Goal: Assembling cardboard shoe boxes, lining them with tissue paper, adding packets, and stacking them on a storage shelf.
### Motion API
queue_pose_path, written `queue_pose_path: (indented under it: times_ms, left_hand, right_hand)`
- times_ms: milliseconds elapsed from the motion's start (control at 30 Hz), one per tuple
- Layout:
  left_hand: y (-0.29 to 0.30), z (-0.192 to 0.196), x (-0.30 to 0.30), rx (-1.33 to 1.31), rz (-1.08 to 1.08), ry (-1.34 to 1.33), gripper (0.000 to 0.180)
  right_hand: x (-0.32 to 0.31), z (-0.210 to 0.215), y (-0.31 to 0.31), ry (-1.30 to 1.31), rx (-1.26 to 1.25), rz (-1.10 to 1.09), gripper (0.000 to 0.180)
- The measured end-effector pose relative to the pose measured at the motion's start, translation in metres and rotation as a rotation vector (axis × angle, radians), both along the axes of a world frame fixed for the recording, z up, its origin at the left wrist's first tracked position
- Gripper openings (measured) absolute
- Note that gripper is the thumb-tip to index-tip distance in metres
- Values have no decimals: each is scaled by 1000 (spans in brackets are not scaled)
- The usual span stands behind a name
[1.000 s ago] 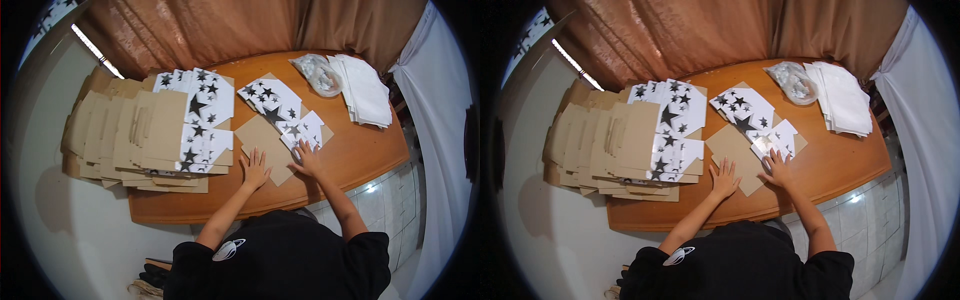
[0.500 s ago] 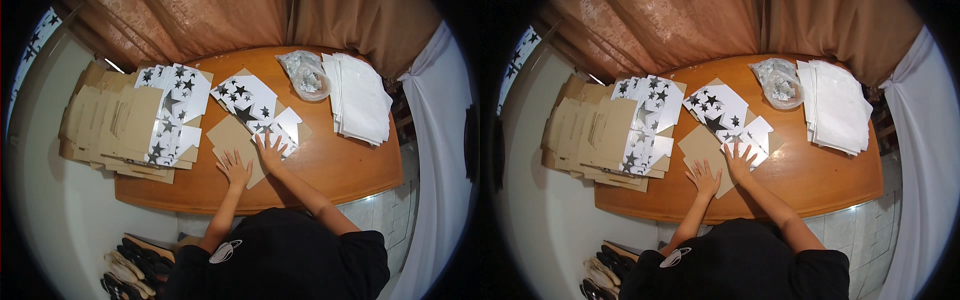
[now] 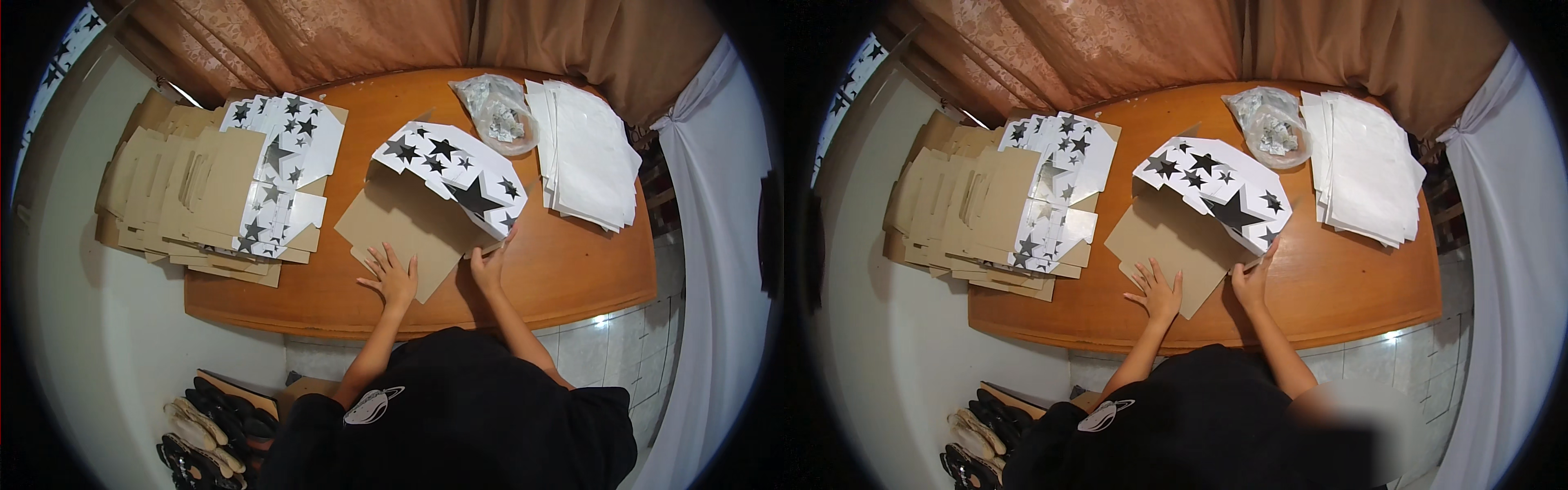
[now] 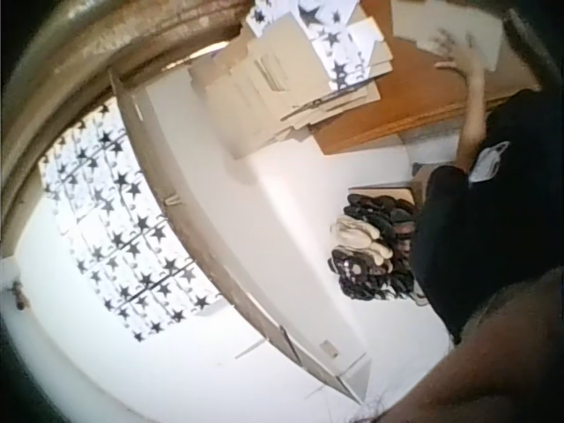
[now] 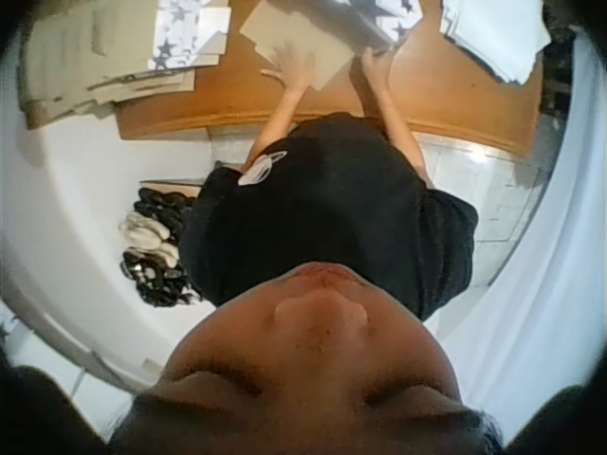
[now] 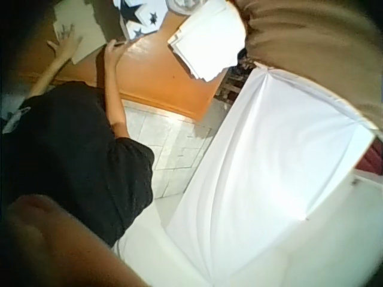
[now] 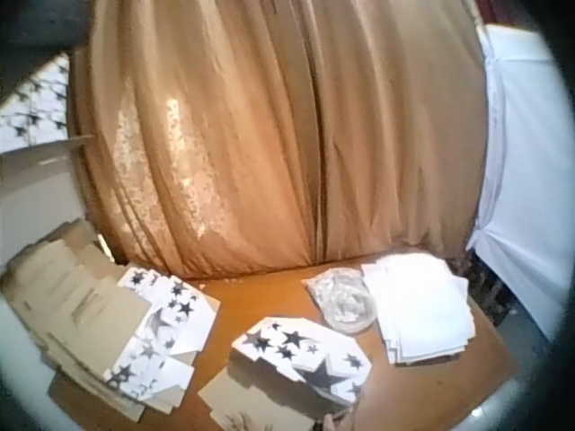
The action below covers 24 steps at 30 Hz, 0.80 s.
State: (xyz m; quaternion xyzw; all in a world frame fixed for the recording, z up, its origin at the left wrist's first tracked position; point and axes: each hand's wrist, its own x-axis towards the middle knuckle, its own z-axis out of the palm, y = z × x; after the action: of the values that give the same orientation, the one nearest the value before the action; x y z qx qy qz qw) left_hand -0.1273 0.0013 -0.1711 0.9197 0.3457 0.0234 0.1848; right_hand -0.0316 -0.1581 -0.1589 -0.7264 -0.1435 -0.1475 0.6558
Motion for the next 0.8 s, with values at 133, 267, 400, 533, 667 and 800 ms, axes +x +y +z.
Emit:
queue_pose_path:
  times_ms: [133,267,400,533,667,800]
  left_hand:
    - [-14,23,-16,-242,-41,150,86]
    - [-29,16,-32,-312,-29,-3,91]
    - [-3,28,-23,-173,132,-391,95]
    - [21,59,-9,-200,13,-813,76]
    - [46,66,-2,-110,-155,-1012,67]
    - [68,71,-7,-32,-314,-970,56]
  right_hand:
    - [-5,12,-16,24,74,110,87]
    - [14,-24,-53,109,180,162,78]
    - [39,-8,-70,-73,130,294,70]
    - [48,2,-64,-179,14,230,68]
    - [41,9,-55,-122,62,305,64]
    - [42,17,-56,-169,55,380,68]
